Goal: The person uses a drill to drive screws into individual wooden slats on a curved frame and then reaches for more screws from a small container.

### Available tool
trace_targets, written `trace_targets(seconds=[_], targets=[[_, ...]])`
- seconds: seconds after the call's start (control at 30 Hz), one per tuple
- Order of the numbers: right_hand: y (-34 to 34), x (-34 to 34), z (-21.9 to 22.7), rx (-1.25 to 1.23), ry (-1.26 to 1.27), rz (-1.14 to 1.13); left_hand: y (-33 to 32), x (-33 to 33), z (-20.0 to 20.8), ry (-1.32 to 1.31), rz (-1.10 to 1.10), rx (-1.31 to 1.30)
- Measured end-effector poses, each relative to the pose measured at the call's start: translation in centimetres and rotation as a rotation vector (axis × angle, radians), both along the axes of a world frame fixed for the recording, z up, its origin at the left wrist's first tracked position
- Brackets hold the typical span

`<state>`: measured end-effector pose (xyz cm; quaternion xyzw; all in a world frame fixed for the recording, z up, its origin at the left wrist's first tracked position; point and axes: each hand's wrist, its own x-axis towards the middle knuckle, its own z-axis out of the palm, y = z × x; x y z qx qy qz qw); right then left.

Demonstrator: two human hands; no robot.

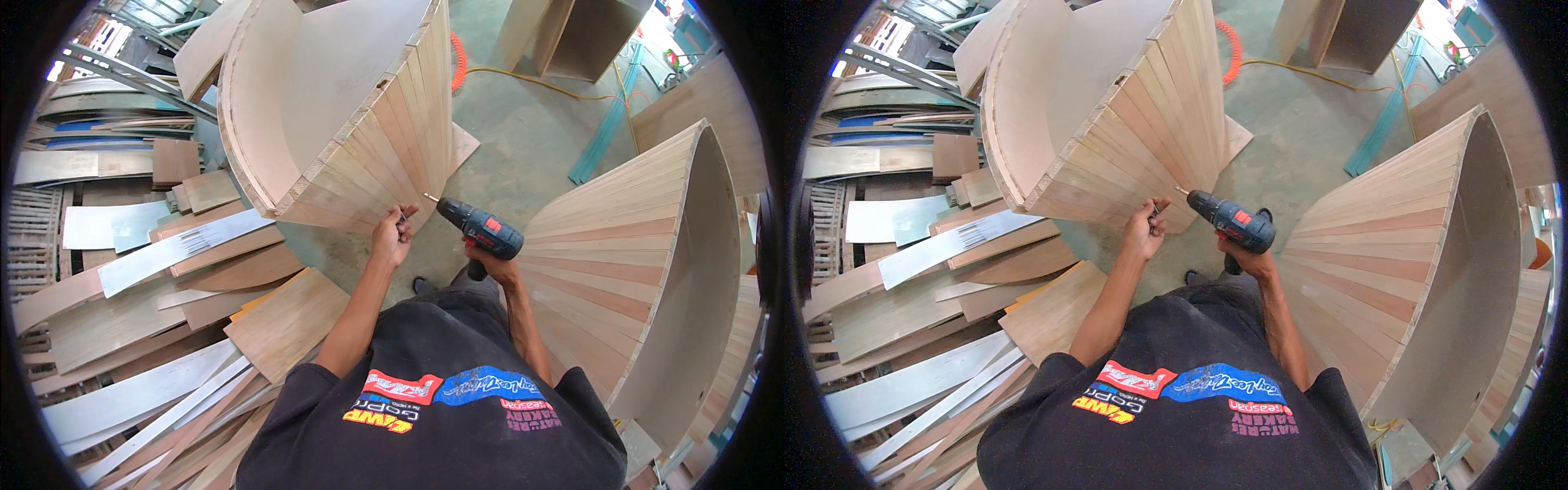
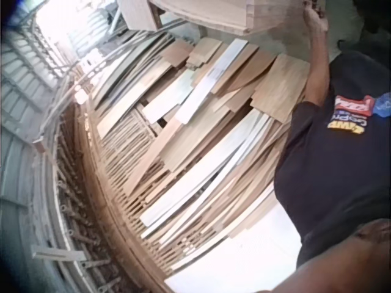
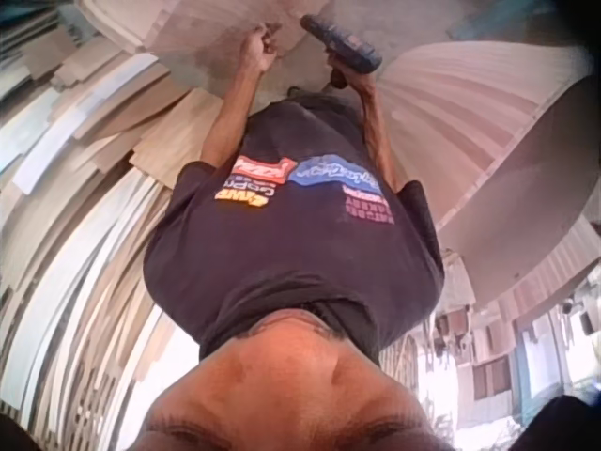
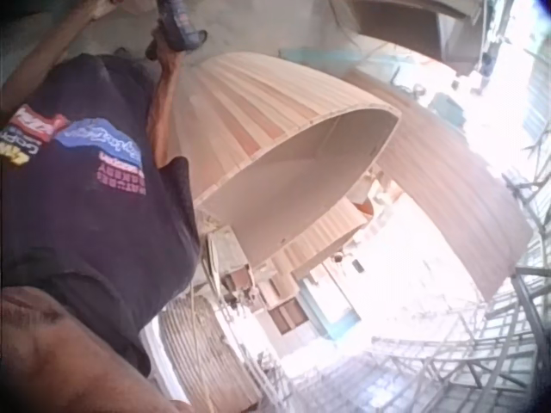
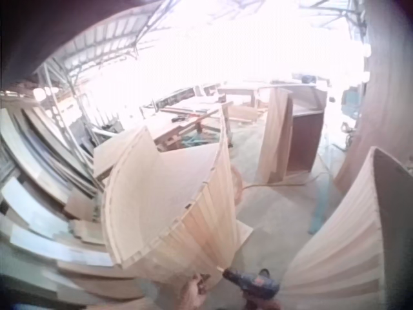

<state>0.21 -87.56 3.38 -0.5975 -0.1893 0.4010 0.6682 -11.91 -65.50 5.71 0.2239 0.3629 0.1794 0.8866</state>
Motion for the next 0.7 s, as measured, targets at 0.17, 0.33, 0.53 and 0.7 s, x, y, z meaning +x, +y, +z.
trace_targets(seconds=[0.17, 0.33, 0.53, 0.7], targets=[[-0.5, -1.1, 0.6, -0.066, -0.069, 0.012, -0.3, 2.6, 0.5, -0.076, 0.016, 0.088], [0.1, -2.4, 0.4, -0.010, -0.018, 0.019, 0.0, 3.1, 0.4, -0.036, 0.033, 0.107], [0.1, -2.8, -0.6, -0.008, -0.026, 0.021, -0.5, 3.0, -0.9, 0.004, 0.050, 0.197], [0.5, -2.6, -2.4, -0.056, -0.096, 0.016, -1.0, 3.8, -1.7, 0.033, 0.071, 0.245]])
